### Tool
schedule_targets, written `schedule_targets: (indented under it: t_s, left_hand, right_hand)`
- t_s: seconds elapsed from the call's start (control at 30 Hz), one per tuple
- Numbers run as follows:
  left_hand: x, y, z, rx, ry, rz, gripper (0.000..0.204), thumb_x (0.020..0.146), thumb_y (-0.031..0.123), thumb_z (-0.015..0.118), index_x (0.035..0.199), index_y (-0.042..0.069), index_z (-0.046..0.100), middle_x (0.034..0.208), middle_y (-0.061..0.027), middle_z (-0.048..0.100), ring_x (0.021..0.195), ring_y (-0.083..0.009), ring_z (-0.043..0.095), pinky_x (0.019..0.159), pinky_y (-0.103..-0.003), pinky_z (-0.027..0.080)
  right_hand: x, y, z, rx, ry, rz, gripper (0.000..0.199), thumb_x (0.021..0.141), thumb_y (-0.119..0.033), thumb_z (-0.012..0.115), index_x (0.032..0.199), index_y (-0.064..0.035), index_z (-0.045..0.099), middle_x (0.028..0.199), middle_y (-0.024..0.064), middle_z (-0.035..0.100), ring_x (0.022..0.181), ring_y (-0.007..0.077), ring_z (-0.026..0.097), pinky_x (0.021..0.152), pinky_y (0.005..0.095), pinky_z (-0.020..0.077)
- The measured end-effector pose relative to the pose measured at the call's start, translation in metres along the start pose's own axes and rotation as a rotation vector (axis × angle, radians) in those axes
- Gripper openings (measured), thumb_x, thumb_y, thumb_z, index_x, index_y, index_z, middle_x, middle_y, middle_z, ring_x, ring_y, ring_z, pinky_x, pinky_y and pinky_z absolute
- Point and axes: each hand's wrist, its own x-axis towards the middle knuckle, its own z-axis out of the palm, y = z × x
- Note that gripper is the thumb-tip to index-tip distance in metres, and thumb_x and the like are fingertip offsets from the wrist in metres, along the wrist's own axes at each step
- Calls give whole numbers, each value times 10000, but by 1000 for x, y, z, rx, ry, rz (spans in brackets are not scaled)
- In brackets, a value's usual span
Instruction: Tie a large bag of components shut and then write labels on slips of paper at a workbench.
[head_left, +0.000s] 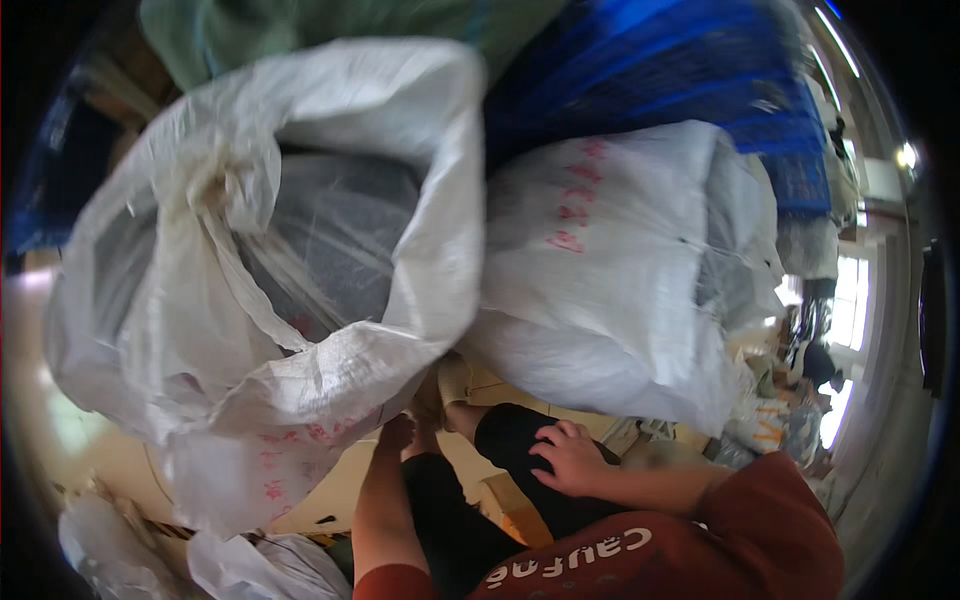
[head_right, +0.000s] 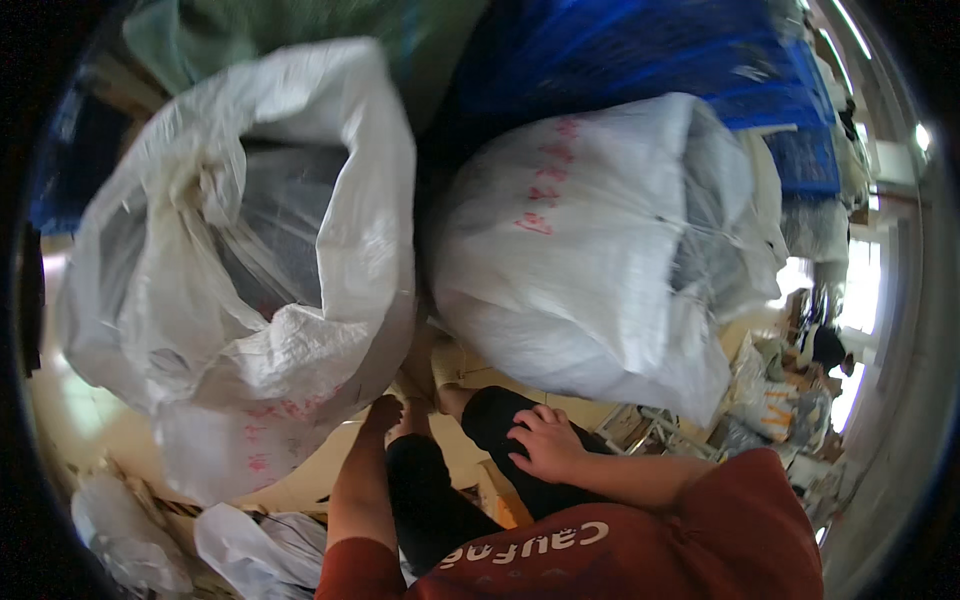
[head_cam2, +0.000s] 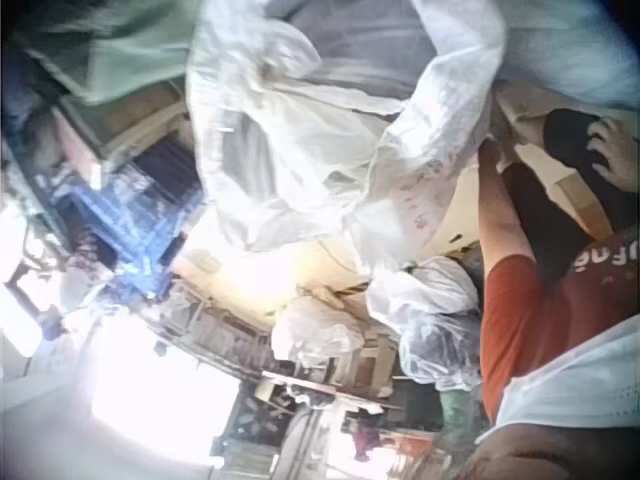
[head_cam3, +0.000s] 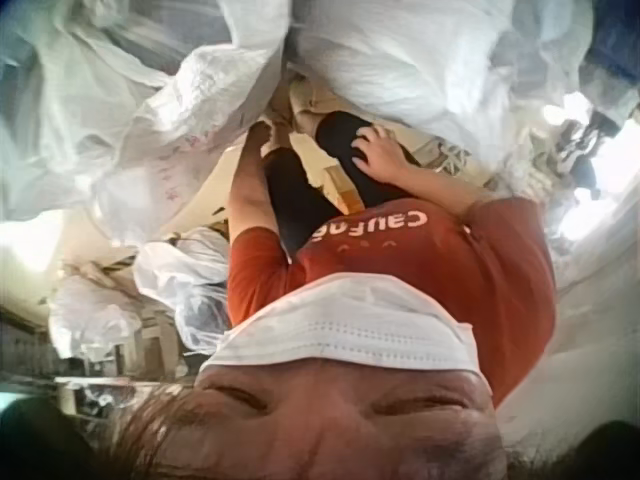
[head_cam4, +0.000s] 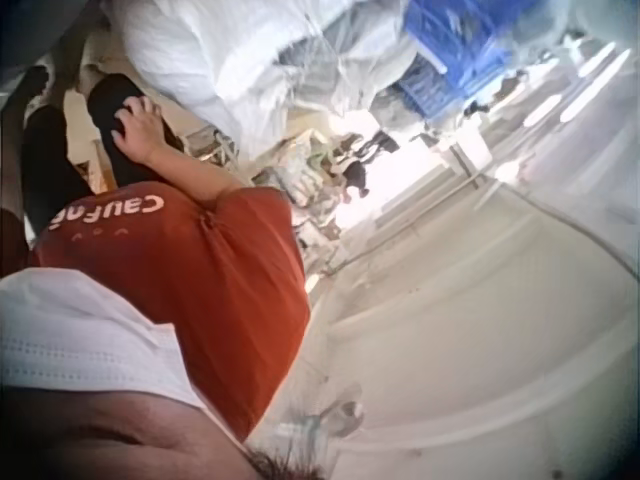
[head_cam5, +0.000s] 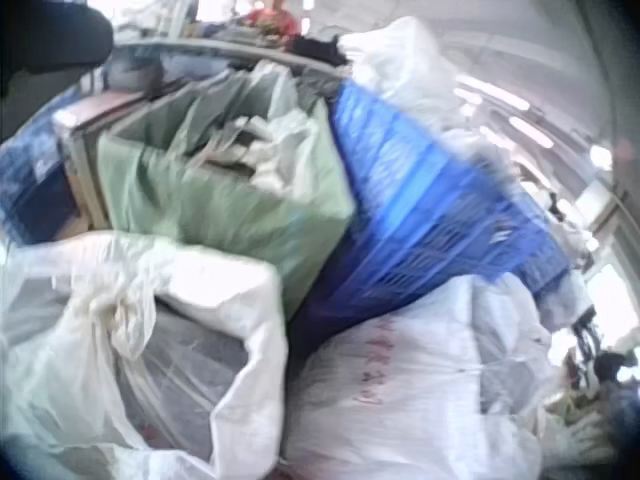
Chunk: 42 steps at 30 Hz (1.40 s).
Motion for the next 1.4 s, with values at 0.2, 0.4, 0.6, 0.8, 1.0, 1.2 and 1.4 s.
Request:
schedule_targets:
  t_s: [0.2,0.4,0.6,0.8,1.0,1.2,1.4]
  left_hand:
    - [-101,174,-71,-329,221,125,194,834,133,474,954,55,606,890,-192,609,839,-363,583,740,-422,455]
    - [-239,263,-113,-346,396,68,184,857,161,513,953,33,603,840,-181,614,786,-332,596,697,-370,464]
    - [-407,178,-176,-256,629,-311,176,816,153,598,851,-13,645,728,-144,628,673,-179,587,642,-291,455]
    - [-572,110,-263,539,713,-687,227,732,61,563,921,-35,642,866,-190,641,812,-263,610,756,-357,472]
    - [-525,147,-314,-577,856,-71,414,869,143,505,1209,-87,447,1149,-142,566,1073,-207,519,943,-301,367]
    - [-479,151,-347,-1666,764,416,245,941,190,396,1083,14,490,592,26,386,503,-95,368,505,-249,365]
    - [-501,148,-386,-1387,1382,235,291,946,297,397,1056,29,431,560,38,283,454,-64,256,401,-212,211]
  right_hand:
    - [-1,-24,18,282,33,143,270,843,-334,522,949,-108,623,873,42,611,920,256,516,808,448,384]
    - [30,-91,-53,2190,48,518,273,915,-321,436,803,-80,493,579,9,469,502,148,452,494,316,406]
    - [31,-45,-152,2354,332,495,278,911,-402,396,791,-154,432,516,-59,267,381,80,187,365,240,159]
    - [41,-137,-172,2176,530,42,197,898,-299,447,781,-140,438,558,-50,327,393,73,265,369,245,199]
    - [59,-333,-135,1265,381,-416,176,876,-228,493,865,-91,603,672,-4,534,611,69,457,550,251,394]
    - [65,-385,-95,795,100,-539,232,791,-281,535,848,-76,626,843,139,628,809,303,586,707,375,445]
    - [73,-348,-78,918,147,-379,235,799,-263,513,811,-63,635,778,123,632,747,277,599,669,356,449]
